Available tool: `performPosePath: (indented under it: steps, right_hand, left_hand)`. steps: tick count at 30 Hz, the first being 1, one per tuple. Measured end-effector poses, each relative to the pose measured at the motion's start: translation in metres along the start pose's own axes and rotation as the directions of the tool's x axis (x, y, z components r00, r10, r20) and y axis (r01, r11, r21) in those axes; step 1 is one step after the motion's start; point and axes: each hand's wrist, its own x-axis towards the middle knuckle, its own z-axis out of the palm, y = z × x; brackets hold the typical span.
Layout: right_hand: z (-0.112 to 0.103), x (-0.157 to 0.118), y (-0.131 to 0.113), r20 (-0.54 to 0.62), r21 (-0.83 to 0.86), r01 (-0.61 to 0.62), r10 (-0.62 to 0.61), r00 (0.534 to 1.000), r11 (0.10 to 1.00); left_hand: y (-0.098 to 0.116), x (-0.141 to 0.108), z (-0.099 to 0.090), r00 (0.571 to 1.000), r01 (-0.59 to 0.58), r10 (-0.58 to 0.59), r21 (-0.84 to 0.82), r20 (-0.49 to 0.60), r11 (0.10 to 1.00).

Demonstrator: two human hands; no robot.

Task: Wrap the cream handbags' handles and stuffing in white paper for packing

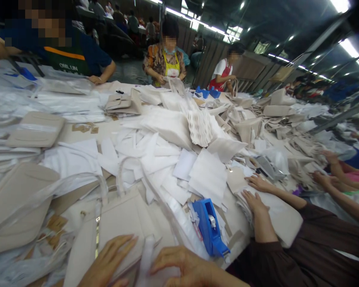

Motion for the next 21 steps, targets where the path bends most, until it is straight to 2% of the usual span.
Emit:
performPosePath:
  steps: [1,2,3,5,6,8,9,12,15,18,21]
  right_hand:
    - [-0.009,0.003,0.010,-0.092,-0.092,-0.053,0.045,0.995,0.994]
    - [-0.021,0.008,0.022,-0.234,-0.212,-0.141,0.090,0.968,0.967]
    - [-0.036,0.013,0.034,-0.405,-0.337,-0.277,0.127,0.906,0.900]
    - [-0.071,0.024,0.056,-0.652,-0.508,-0.581,0.157,0.742,0.636]
    - [-0.087,0.029,0.067,-0.720,-0.538,-0.689,0.160,0.675,0.486]
    - [-0.112,0.036,0.083,-0.787,-0.547,-0.799,0.171,0.592,0.250]
    - [-0.120,0.038,0.090,-0.801,-0.544,-0.820,0.184,0.570,0.177]
    - [-0.131,0.040,0.098,-0.814,-0.538,-0.841,0.227,0.535,0.056]
    - [-0.136,0.035,0.079,-0.824,-0.547,-0.836,0.198,0.531,-0.035]
    - [-0.138,0.027,0.020,-0.826,-0.564,-0.824,0.068,0.560,-0.062]
    - [-0.134,0.020,-0.062,-0.772,-0.635,-0.771,0.009,0.636,0.045]
  left_hand:
    - [0.007,0.009,0.005,0.998,-0.044,0.043,0.025,0.037,0.999]
    - [0.014,0.016,0.008,0.995,-0.080,0.076,0.051,0.068,0.996]
    - [0.019,0.022,0.010,0.991,-0.103,0.096,0.073,0.089,0.992]
    - [0.026,0.025,0.012,0.987,-0.127,0.114,0.113,0.110,0.986]
    - [0.027,0.024,0.012,0.987,-0.126,0.111,0.133,0.112,0.983]
    - [0.028,0.020,0.012,0.989,-0.117,0.100,0.160,0.113,0.980]
    - [0.027,0.017,0.011,0.989,-0.114,0.096,0.161,0.114,0.980]
    - [0.026,0.013,0.011,0.990,-0.114,0.104,0.120,0.091,0.986]
    - [0.027,0.012,0.011,0.991,-0.117,0.114,0.044,0.066,0.992]
    - [0.030,0.010,0.009,0.985,-0.133,0.135,-0.030,0.103,0.991]
    - [0.030,0.007,0.008,0.979,-0.154,0.163,-0.082,0.122,0.985]
